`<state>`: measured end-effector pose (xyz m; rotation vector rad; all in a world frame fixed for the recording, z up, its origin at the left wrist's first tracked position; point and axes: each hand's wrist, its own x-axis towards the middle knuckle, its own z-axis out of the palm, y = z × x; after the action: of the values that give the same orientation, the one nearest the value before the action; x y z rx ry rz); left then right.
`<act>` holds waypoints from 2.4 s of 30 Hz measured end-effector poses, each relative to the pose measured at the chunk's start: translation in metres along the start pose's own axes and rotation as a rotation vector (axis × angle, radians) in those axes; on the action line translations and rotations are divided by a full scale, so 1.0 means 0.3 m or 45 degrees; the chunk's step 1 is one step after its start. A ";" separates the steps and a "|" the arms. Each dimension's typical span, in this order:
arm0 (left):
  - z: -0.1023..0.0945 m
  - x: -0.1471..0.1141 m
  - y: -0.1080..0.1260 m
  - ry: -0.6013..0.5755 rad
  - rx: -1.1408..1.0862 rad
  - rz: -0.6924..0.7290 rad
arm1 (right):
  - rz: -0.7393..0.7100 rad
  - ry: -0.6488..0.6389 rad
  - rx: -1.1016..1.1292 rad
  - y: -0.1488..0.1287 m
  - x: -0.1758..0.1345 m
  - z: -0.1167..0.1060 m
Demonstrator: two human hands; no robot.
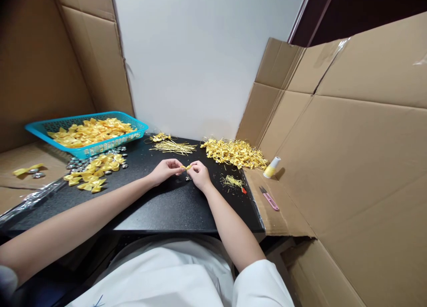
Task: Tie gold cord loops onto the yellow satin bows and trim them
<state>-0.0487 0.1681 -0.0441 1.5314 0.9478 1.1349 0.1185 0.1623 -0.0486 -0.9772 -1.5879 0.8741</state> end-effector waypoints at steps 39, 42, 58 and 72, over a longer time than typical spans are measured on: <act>-0.003 0.009 -0.031 0.053 0.011 0.111 | -0.107 0.043 -0.139 0.033 -0.003 0.014; -0.004 0.010 -0.033 0.056 0.014 0.113 | -0.110 0.041 -0.156 0.034 -0.003 0.014; 0.006 -0.005 -0.021 0.148 0.224 0.253 | -0.282 0.215 -0.465 -0.001 -0.035 0.043; 0.003 -0.020 -0.009 0.249 0.470 0.458 | -0.302 0.187 -0.598 0.003 -0.044 0.040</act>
<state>-0.0496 0.1629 -0.0481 1.9728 1.0852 1.4420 0.1088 0.1499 -0.0570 -1.1161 -1.7741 0.2602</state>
